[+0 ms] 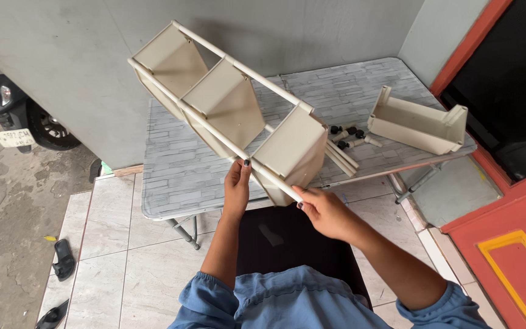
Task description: The person assembles a beige plastic shelving unit by inserting white plastic rods into slots on the bins and connecting them to form a frame. The person repeatedly adjusts the rods and bins to align the structure on a folding table.
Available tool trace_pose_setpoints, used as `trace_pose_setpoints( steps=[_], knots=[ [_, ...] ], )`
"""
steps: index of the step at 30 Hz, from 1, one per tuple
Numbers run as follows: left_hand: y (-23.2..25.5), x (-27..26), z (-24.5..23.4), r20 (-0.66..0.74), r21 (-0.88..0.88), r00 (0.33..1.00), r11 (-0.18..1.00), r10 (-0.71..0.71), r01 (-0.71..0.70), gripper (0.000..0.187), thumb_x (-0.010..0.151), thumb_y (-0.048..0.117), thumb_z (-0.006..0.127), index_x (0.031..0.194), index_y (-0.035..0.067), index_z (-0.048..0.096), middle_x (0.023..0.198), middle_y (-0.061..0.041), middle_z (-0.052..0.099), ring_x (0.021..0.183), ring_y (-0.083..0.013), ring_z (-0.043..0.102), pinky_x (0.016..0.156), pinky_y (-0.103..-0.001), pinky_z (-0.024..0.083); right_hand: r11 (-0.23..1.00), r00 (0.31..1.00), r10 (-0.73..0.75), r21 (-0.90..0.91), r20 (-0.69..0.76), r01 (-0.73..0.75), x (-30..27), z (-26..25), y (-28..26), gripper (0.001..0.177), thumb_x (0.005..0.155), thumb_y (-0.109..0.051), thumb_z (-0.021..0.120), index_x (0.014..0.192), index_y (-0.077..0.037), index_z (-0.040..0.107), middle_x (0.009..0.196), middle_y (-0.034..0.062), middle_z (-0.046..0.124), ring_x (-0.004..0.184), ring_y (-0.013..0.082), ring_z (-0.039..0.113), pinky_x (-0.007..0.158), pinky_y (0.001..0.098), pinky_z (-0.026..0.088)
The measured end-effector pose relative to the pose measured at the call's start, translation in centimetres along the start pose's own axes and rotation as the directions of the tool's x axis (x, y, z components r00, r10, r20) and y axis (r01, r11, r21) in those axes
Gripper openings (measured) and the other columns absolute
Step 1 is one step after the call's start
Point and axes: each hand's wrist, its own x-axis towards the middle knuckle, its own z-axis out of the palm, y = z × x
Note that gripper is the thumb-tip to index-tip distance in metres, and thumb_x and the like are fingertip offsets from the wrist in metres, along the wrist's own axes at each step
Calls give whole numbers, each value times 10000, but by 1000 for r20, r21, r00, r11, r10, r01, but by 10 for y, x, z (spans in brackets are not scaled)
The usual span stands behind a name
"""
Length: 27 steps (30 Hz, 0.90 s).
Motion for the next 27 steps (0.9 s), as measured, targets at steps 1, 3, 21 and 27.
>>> trace_pose_setpoints(
  steps=[1,3,21,27],
  knots=[
    [2,2,3,0,16,1000,1000,10,-10,297,1070,325,538,1020,53,646,902,35,616,890,-63,523,868,-236,426,999,1000,23,23,10,-23,1,-3,2,500,949,-20,589,1444,-45,524,1042,150,756,899,214,769,788,313,610],
    [3,7,6,0,48,1000,998,31,-31,292,1064,327,545,1012,54,635,871,35,591,847,-67,504,806,-243,424,997,997,62,42,36,-64,4,-9,8,496,961,-27,584,1451,-57,517,1050,135,760,911,192,763,804,298,602],
    [-6,69,23,-42,79,972,969,-230,233,645,984,606,496,968,-13,678,762,-66,633,688,-149,558,669,-300,486,653,711,351,385,609,-652,6,-59,25,463,1051,-338,376,1388,-78,558,806,65,658,549,90,597,440,246,498],
    [-20,66,35,-141,28,976,985,-166,172,621,1022,568,481,741,32,622,665,-19,544,636,-117,483,607,-278,408,257,682,219,633,698,-730,-15,-59,38,445,1092,-443,354,1056,-51,561,597,-49,374,416,26,337,321,180,254]
  ],
)
